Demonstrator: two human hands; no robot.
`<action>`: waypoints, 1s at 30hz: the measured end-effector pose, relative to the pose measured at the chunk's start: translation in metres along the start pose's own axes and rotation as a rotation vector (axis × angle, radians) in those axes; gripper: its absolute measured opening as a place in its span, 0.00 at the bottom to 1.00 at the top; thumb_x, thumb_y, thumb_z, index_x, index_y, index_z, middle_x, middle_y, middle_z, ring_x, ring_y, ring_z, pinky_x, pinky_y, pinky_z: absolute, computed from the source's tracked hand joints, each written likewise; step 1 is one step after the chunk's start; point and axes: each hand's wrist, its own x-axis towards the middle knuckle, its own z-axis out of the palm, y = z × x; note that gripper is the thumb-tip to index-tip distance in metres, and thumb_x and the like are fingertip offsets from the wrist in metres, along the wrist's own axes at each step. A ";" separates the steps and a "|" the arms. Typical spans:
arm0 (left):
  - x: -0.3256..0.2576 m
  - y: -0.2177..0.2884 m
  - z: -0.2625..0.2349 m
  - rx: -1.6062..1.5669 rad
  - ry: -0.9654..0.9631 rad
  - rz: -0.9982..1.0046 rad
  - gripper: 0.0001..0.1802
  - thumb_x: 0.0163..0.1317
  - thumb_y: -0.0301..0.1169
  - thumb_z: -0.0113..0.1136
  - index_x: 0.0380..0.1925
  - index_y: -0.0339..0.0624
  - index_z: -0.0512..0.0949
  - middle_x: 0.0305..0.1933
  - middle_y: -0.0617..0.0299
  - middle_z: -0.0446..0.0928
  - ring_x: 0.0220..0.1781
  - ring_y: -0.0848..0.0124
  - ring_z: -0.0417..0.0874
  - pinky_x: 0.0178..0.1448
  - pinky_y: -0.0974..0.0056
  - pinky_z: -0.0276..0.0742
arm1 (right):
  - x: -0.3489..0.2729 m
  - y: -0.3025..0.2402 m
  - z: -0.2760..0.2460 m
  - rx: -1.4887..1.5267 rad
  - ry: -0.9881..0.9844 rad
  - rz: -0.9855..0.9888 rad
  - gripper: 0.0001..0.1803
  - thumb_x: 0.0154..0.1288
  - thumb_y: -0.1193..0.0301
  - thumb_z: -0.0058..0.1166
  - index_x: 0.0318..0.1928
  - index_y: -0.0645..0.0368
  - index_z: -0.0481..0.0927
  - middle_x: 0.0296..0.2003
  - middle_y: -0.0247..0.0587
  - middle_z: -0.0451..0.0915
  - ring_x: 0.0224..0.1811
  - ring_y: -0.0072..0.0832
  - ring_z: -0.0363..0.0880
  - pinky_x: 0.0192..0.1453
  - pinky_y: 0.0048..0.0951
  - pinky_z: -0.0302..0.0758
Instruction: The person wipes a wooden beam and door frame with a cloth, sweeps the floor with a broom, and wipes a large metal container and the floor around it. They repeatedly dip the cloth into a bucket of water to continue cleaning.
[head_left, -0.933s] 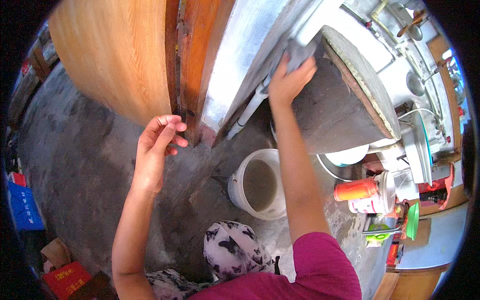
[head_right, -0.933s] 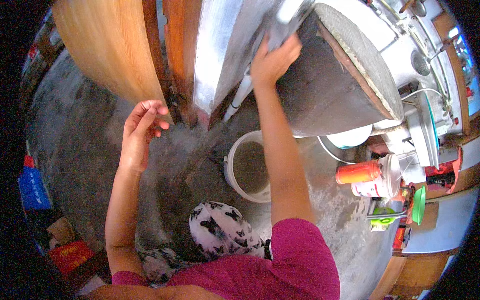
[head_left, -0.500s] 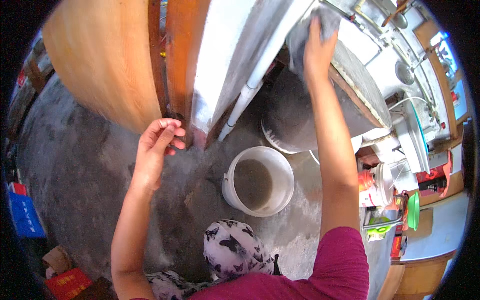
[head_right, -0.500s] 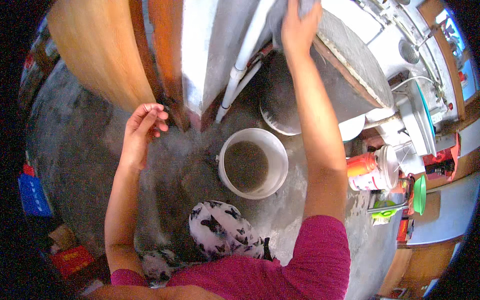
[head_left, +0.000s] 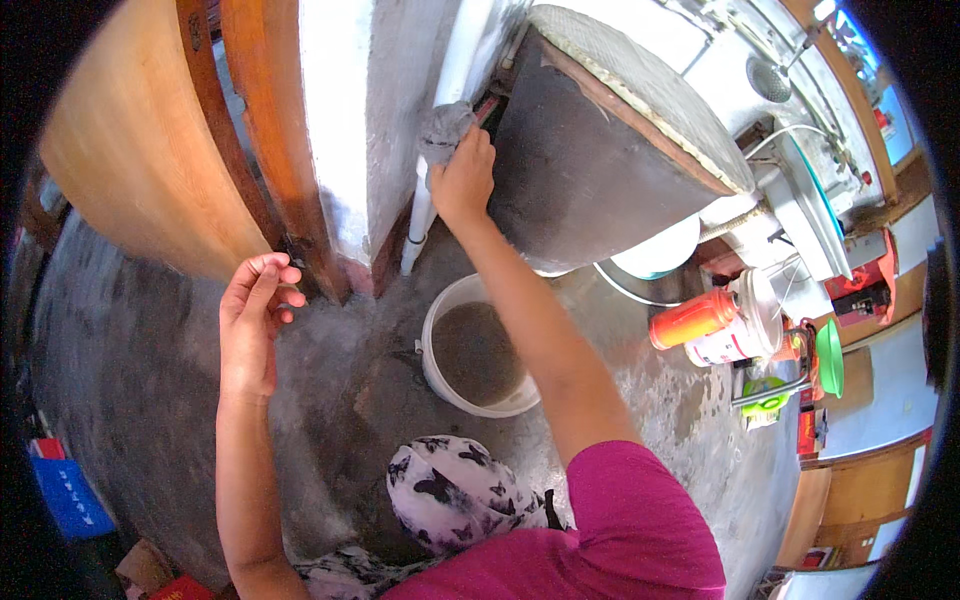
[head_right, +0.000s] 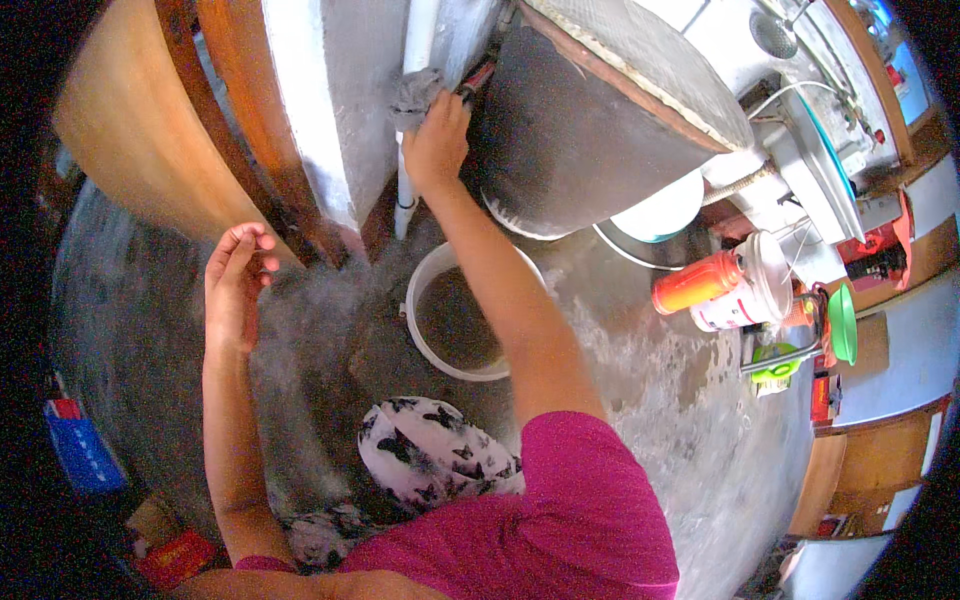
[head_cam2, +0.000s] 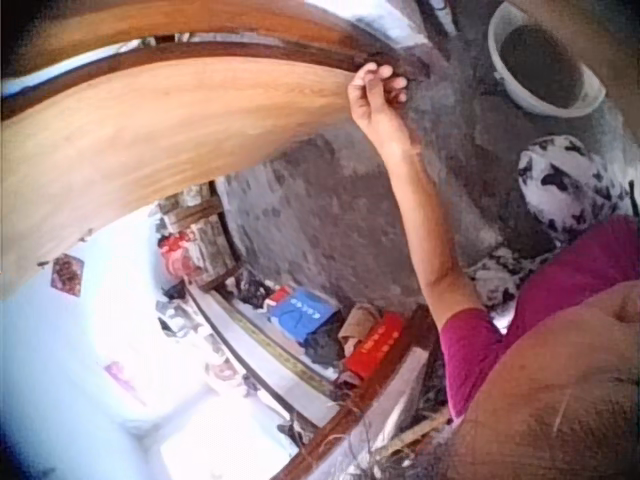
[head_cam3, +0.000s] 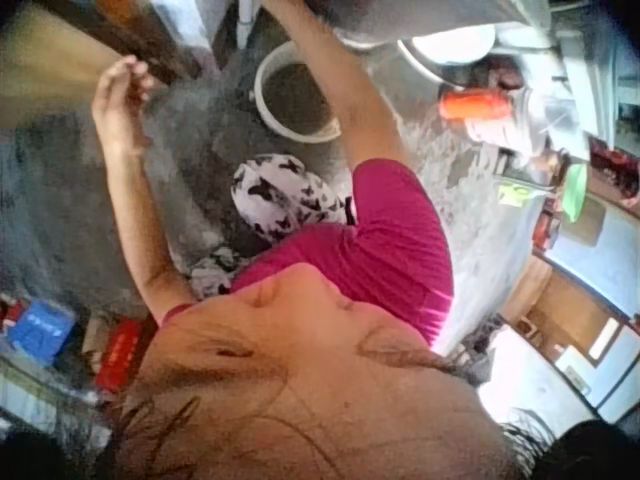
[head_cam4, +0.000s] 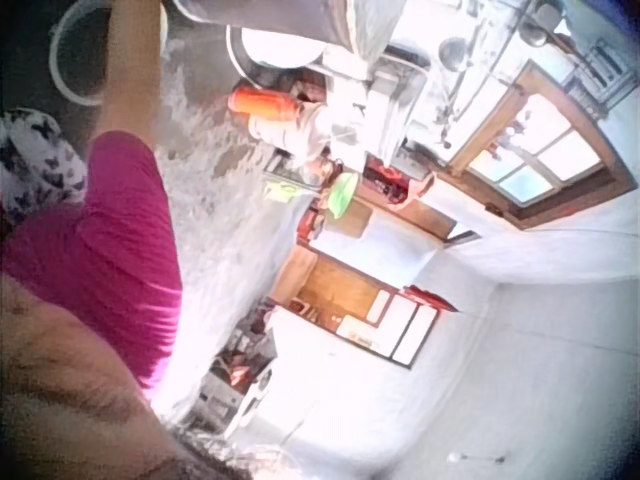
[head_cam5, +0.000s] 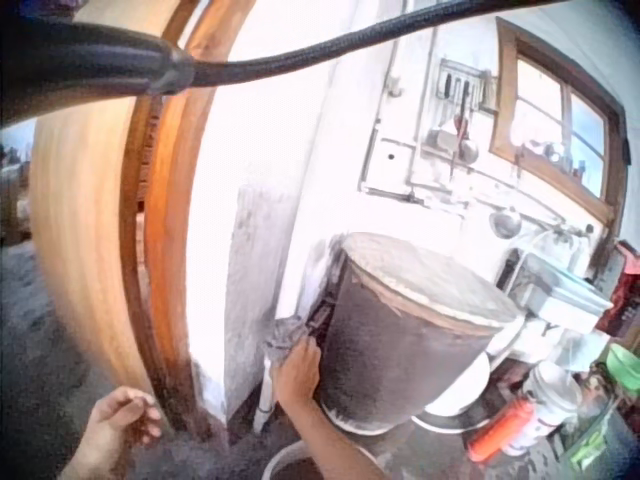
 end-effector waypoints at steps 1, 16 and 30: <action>-0.001 0.001 0.001 0.013 -0.004 0.005 0.12 0.74 0.41 0.57 0.46 0.47 0.80 0.40 0.69 0.83 0.34 0.81 0.79 0.40 0.73 0.67 | 0.008 0.006 -0.009 0.032 -0.056 -0.015 0.32 0.56 0.72 0.59 0.60 0.70 0.65 0.54 0.59 0.70 0.59 0.58 0.69 0.62 0.50 0.71; 0.001 0.001 -0.001 0.014 0.012 -0.007 0.11 0.74 0.39 0.55 0.47 0.47 0.80 0.41 0.69 0.83 0.35 0.80 0.79 0.40 0.74 0.68 | 0.007 0.017 0.017 0.124 0.030 -0.021 0.34 0.60 0.63 0.62 0.63 0.64 0.67 0.57 0.56 0.72 0.62 0.57 0.70 0.62 0.52 0.72; 0.001 0.006 -0.010 0.021 0.031 0.010 0.11 0.75 0.39 0.54 0.47 0.47 0.79 0.40 0.70 0.82 0.35 0.81 0.79 0.41 0.74 0.69 | 0.076 -0.016 -0.105 -0.201 0.378 -0.657 0.24 0.51 0.76 0.62 0.53 0.55 0.81 0.61 0.48 0.70 0.60 0.52 0.67 0.60 0.45 0.71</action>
